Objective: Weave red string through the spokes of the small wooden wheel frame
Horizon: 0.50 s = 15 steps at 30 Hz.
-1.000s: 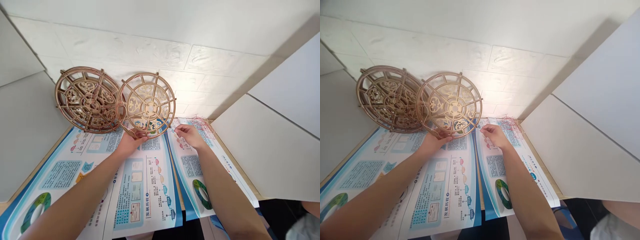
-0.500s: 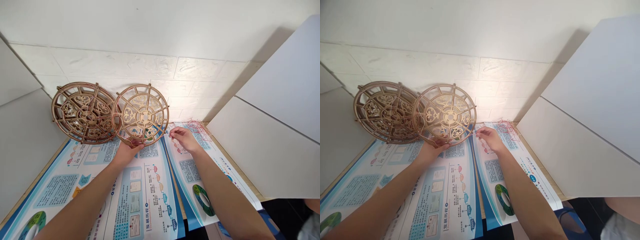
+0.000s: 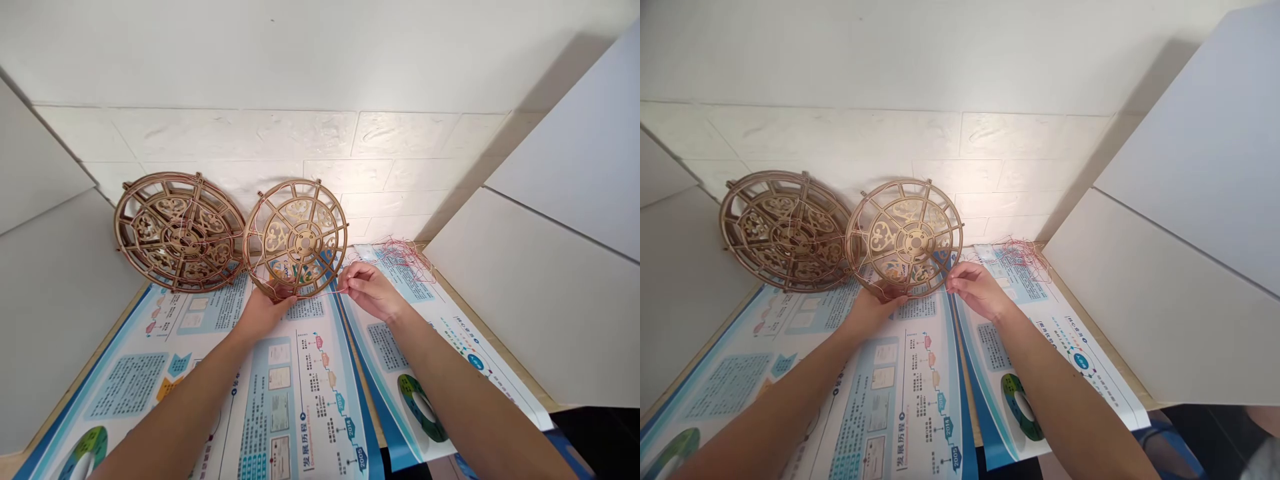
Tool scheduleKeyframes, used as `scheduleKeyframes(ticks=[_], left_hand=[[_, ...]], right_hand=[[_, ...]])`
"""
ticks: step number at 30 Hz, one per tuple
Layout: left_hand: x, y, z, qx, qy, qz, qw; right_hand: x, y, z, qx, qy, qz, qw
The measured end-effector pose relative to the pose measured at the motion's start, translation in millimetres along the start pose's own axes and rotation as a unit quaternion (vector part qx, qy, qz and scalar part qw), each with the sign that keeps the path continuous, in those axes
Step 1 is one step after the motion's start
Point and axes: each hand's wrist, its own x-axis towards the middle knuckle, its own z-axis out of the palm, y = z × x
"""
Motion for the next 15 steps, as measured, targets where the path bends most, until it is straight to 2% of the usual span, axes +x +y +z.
scheduleKeyframes(ticks=[7,11,15], left_hand=[[0,0,0.5,-0.012,0.000,-0.009,1.000],[0,4,-0.2,0.004,0.010,-0.001,1.000],[-1,5,-1.5,0.007,0.023,-0.005,1.000]], right_hand=[[2,8,0,-0.141,-0.046,0.004,0.989],[0,14,3,-0.213,-0.072,0.039,0.974],[2,17,-3,-0.321,-0.032,-0.001,0.946]])
